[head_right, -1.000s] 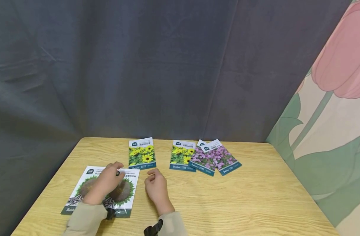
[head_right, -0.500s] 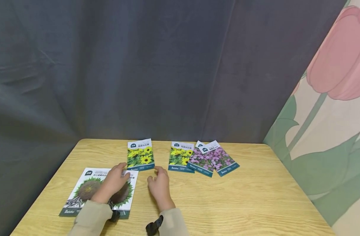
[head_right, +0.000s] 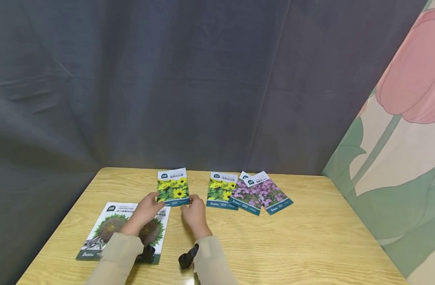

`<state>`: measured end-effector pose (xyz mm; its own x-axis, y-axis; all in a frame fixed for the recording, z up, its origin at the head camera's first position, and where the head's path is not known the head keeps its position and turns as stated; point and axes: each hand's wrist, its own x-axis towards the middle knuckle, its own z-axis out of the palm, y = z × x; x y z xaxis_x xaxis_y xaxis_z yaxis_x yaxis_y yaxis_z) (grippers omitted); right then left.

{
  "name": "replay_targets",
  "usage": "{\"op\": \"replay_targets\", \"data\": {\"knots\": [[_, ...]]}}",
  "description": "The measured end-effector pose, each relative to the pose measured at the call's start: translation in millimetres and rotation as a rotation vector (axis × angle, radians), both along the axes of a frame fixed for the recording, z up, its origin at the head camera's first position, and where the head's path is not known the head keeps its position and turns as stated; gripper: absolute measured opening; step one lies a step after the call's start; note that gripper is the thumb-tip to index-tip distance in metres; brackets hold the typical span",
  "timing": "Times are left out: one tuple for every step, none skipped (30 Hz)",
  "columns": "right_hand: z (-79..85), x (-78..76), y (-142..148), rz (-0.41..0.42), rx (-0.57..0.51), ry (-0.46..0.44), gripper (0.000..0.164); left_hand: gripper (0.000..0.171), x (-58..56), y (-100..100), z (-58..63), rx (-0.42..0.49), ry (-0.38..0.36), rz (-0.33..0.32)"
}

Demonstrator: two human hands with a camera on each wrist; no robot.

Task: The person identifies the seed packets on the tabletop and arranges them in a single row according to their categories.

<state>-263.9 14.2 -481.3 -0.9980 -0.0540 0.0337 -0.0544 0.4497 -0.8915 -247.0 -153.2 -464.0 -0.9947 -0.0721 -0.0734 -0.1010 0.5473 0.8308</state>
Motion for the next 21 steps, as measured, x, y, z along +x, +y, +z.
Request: {"op": "replay_targets", "data": {"knots": [[0.5, -1.0, 0.2, -0.002, -0.006, -0.011, 0.043, 0.054, -1.0, 0.7, -0.6, 0.001, 0.002, -0.003], [1.0, -1.9, 0.3, -0.003, -0.014, -0.023, 0.043, 0.054, -1.9, 1.2, -1.4, 0.003, 0.003, -0.003], [1.4, -2.8, 0.6, -0.007, -0.021, -0.031, 0.042, 0.053, -3.1, 1.5, -2.3, 0.013, 0.004, -0.004], [1.6, -3.8, 0.9, -0.012, -0.033, -0.043, 0.041, 0.053, -4.0, 1.3, -3.4, 0.03, 0.005, -0.004], [1.8, -4.8, 1.3, -0.014, -0.052, -0.056, 0.041, 0.052, -3.8, 0.8, -3.5, 0.046, 0.003, -0.002], [1.6, -5.5, 2.0, -0.015, -0.071, -0.067, 0.04, 0.051, -3.3, 0.2, -3.5, 0.062, 0.001, -0.003], [0.9, -6.9, 3.0, -0.014, -0.09, -0.073, 0.04, 0.05, -3.5, -0.3, -3.8, 0.082, -0.002, -0.003], [-0.1, -8.6, 4.3, -0.011, -0.115, -0.08, 0.04, 0.05, -3.6, -0.8, -4.3, 0.094, -0.002, -0.001], [-1.2, -10.1, 5.5, -0.01, -0.136, -0.083, 0.039, 0.049, -3.5, -0.9, -4.4, 0.114, -0.007, 0.005], [-2.0, -11.3, 6.6, -0.011, -0.159, -0.089, 0.038, 0.049, -3.3, -0.8, -4.7, 0.129, -0.014, 0.011], [-3.0, -12.4, 7.7, -0.011, -0.177, -0.089, 0.038, 0.049, -3.3, -0.4, -5.1, 0.135, -0.017, 0.019], [-3.7, -13.4, 8.4, -0.016, -0.195, -0.093, 0.037, 0.049, -3.6, 0.1, -5.9, 0.139, -0.018, 0.027], [-4.2, -14.4, 9.0, -0.014, -0.237, -0.101, 0.037, 0.048, -3.7, 0.7, -6.6, 0.145, -0.021, 0.035], [-4.6, -15.3, 9.3, -0.015, -0.277, -0.111, 0.036, 0.048, -3.9, 1.4, -7.3, 0.153, -0.024, 0.044], [-4.6, -15.9, 9.3, -0.018, -0.318, -0.124, 0.035, 0.048, -4.3, 2.1, -8.2, 0.164, -0.027, 0.053], [-4.9, -16.8, 9.3, -0.018, -0.364, -0.139, 0.035, 0.048, -4.6, 2.6, -9.4, 0.168, -0.026, 0.061], [-4.9, -17.6, 9.3, -0.016, -0.411, -0.155, 0.034, 0.047, -5.0, 2.9, -10.3, 0.173, -0.024, 0.069], [-4.7, -18.4, 9.1, -0.015, -0.46, -0.179, 0.034, 0.047, -5.4, 3.2, -11.2, 0.181, -0.024, 0.076], [-4.4, -19.2, 9.1, -0.008, -0.504, -0.195, 0.034, 0.047, -5.7, 3.2, -11.9, 0.188, -0.022, 0.083], [-3.6, -20.0, 8.9, -0.007, -0.523, -0.208, 0.035, 0.046, -6.1, 3.3, -12.4, 0.189, -0.016, 0.09], [-3.0, -21.1, 8.7, -0.005, -0.536, -0.215, 0.035, 0.046, -6.6, 3.2, -12.8, 0.189, -0.009, 0.094]]}}
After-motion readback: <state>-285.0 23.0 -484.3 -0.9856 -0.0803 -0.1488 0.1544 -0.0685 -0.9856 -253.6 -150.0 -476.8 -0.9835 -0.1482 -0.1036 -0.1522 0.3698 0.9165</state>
